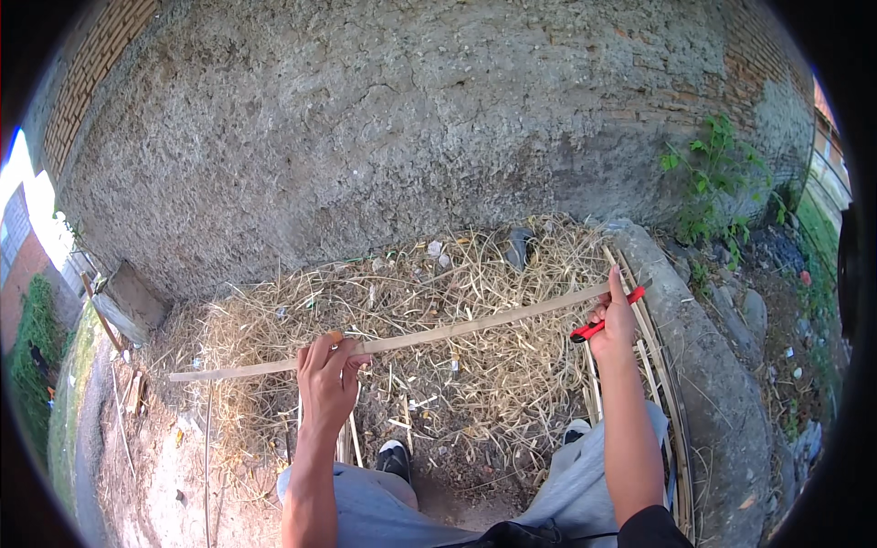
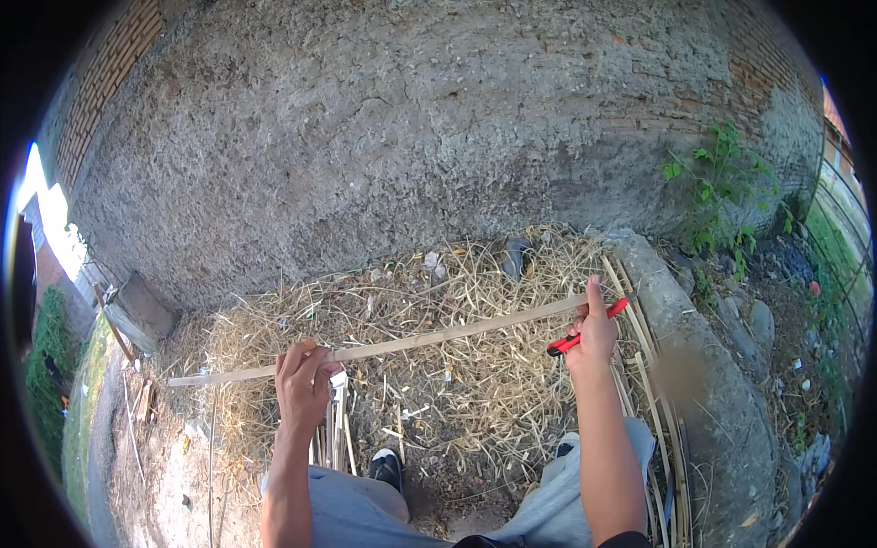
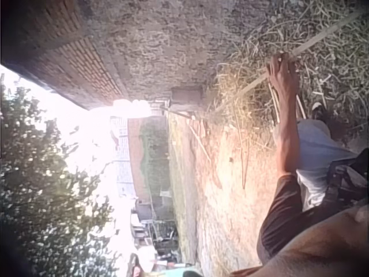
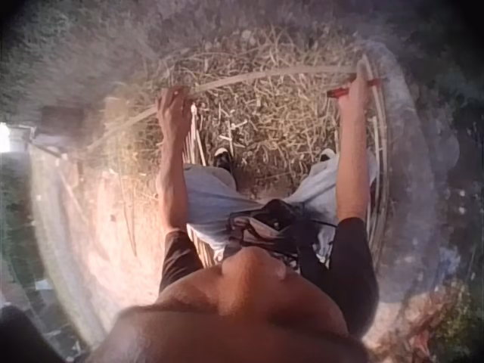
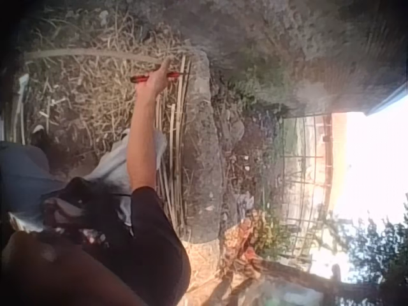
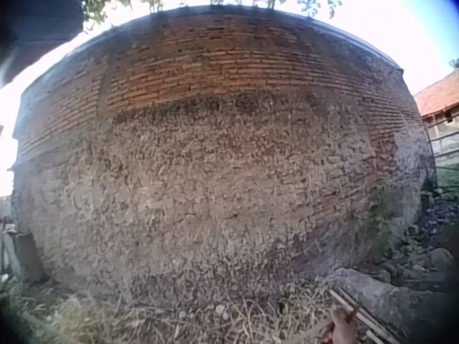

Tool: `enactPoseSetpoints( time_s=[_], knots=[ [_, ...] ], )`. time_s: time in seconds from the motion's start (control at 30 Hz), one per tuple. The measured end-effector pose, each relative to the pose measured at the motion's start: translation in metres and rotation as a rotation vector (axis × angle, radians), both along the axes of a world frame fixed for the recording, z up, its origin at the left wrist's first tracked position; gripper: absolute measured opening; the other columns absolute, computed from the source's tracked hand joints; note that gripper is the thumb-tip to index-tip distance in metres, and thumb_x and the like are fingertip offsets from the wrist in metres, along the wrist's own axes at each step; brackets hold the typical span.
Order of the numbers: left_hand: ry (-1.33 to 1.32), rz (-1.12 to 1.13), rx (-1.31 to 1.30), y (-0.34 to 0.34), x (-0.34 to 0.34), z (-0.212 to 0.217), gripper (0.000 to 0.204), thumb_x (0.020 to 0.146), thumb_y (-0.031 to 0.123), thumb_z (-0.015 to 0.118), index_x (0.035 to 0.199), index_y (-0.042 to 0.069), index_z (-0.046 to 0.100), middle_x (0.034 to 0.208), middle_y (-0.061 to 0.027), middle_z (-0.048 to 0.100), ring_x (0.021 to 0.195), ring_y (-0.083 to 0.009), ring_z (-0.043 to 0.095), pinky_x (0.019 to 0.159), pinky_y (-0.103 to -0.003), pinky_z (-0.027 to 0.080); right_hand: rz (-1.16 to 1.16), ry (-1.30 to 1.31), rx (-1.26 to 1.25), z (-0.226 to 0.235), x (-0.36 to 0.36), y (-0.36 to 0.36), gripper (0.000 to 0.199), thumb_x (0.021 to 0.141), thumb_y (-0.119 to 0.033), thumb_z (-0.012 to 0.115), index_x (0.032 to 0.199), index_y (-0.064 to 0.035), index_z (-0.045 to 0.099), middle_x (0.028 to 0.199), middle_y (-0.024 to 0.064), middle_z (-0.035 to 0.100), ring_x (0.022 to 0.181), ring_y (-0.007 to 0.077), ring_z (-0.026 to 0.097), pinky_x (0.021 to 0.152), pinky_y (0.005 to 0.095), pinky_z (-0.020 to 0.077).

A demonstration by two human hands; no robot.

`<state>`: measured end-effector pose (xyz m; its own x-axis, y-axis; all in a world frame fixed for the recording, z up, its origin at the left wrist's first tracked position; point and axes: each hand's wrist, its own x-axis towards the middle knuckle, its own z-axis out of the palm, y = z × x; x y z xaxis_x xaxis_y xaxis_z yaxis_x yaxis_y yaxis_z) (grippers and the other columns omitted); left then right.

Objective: The person shaves a bamboo stick with a utility knife, scrapes it with a machete, and continues shaving it with the utility knife.

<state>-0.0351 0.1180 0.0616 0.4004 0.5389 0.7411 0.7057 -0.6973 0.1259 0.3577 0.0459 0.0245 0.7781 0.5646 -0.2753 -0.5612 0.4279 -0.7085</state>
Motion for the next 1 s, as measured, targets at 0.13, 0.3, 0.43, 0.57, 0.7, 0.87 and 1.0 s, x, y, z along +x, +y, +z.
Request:
enactPoseSetpoints(
  time_s=[0.13, 0.3, 0.43, 0.57, 0.7, 0.87, 1.0],
  knots=[
    [0.034, 0.021, -0.036, -0.001, 0.001, 0.0, 0.018, 0.079, 0.011, 0.072, 0.096, 0.006, 0.068, 0.092, -0.0069, 0.062, 0.082, -0.023, 0.059, 0.079, -0.038, 0.04, 0.01, 0.025, 0.002, -0.007, 0.005, 0.001, 0.044, 0.078, -0.044, 0.078, 0.071, -0.0142, 0.047, 0.062, -0.005, 0.038, 0.046, 0.0058, 0.035, 0.043, 0.0241, 0.0298],
    [0.021, 0.026, -0.055, 0.001, 0.002, -0.003, 0.031, 0.078, 0.012, 0.073, 0.107, 0.005, 0.063, 0.086, -0.0073, 0.063, 0.08, -0.0256, 0.058, 0.078, -0.039, 0.04, 0.018, 0.068, 0.017, -0.006, 0.003, 0.003, 0.04, 0.085, -0.043, 0.072, 0.069, -0.0177, 0.045, 0.06, -0.0067, 0.037, 0.045, 0.0053, 0.034, 0.044, 0.0235, 0.029],
    [-0.03, 0.051, -0.073, 0.003, 0.005, -0.007, 0.036, 0.081, 0.022, 0.073, 0.111, 0.005, 0.062, 0.084, -0.0082, 0.065, 0.08, -0.0264, 0.059, 0.078, -0.038, 0.04, 0.055, 0.076, 0.088, -0.013, 0.008, 0.003, 0.039, 0.09, -0.042, 0.065, 0.068, -0.0183, 0.043, 0.059, -0.0078, 0.037, 0.045, 0.005, 0.033, 0.044, 0.0231, 0.0279],
    [-0.001, 0.036, -0.021, 0.002, 0.004, -0.008, 0.032, 0.081, 0.022, 0.073, 0.106, 0.004, 0.062, 0.084, -0.0084, 0.065, 0.079, -0.0271, 0.059, 0.075, -0.039, 0.041, 0.046, 0.083, 0.104, -0.009, 0.005, 0.001, 0.039, 0.092, -0.039, 0.062, 0.067, -0.0181, 0.041, 0.058, -0.008, 0.035, 0.045, 0.005, 0.032, 0.043, 0.0237, 0.0274],
    [0.032, 0.051, 0.097, 0.001, 0.007, -0.008, 0.028, 0.081, 0.02, 0.072, 0.102, 0.005, 0.062, 0.083, -0.0076, 0.065, 0.076, -0.0263, 0.059, 0.072, -0.038, 0.041, 0.011, 0.068, 0.097, -0.009, 0.007, 0.002, 0.036, 0.092, -0.032, 0.062, 0.067, -0.0178, 0.04, 0.057, -0.0076, 0.035, 0.044, 0.0051, 0.032, 0.043, 0.024, 0.0276],
    [0.107, 0.092, 0.22, 0.0, 0.008, -0.005, 0.019, 0.081, 0.013, 0.069, 0.097, 0.005, 0.063, 0.077, -0.006, 0.062, 0.07, -0.0236, 0.057, 0.067, -0.038, 0.04, 0.024, 0.06, 0.085, -0.005, 0.004, -0.001, 0.031, 0.092, -0.029, 0.061, 0.07, -0.0165, 0.043, 0.057, -0.0073, 0.035, 0.044, 0.0051, 0.033, 0.042, 0.0238, 0.0275],
    [0.114, 0.109, 0.243, 0.002, 0.011, -0.008, 0.014, 0.082, 0.014, 0.068, 0.09, 0.005, 0.061, 0.074, -0.0058, 0.06, 0.067, -0.0236, 0.055, 0.065, -0.038, 0.04, -0.015, 0.069, 0.178, -0.004, 0.001, -0.001, 0.024, 0.094, -0.032, 0.059, 0.081, -0.0159, 0.048, 0.055, -0.0082, 0.035, 0.042, 0.0046, 0.033, 0.04, 0.0233, 0.0272]
  ],
)
